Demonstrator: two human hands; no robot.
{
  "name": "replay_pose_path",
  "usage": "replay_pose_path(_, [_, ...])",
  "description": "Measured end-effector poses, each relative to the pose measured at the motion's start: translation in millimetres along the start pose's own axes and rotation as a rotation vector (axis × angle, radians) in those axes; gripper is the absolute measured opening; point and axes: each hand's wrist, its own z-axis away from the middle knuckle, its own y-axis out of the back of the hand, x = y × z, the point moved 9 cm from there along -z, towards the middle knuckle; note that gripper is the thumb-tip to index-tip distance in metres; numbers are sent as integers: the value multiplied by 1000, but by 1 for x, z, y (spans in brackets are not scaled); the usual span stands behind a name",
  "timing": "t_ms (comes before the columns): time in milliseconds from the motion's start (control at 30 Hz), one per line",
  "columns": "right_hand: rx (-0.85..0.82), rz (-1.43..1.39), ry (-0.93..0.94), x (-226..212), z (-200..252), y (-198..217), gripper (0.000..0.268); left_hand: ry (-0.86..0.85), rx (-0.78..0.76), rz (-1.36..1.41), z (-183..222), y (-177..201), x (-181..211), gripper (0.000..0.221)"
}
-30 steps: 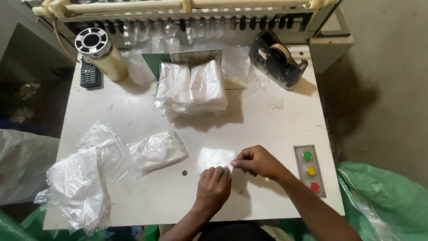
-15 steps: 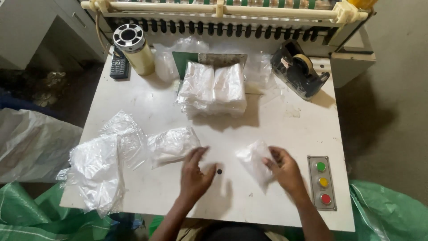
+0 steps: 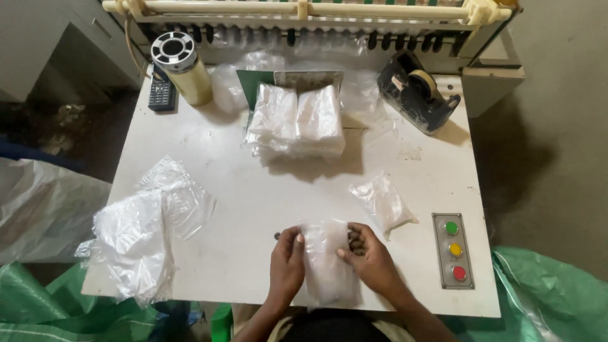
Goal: The person is taking stacks of plastic bags, folding them, and placing them into individual plastic packaging sleeves.
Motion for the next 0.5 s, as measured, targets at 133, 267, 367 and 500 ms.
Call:
replay_pose_path(133, [31,834,640,-43,26,-47,65,-602,36,-558,26,-21,48,47])
replay_pose_path(267, [43,787,636,-35,35,-57,61,-751,-288,-663,39,-76,67,47])
replay_pose_path(367, [66,728,670,-40,32,-62,56,-783,-445,-738,38,-100,49,50])
replay_pose_path(500, [98,644,709,-45,25,-64,48,-741,-419,-822,30,-101,33,65])
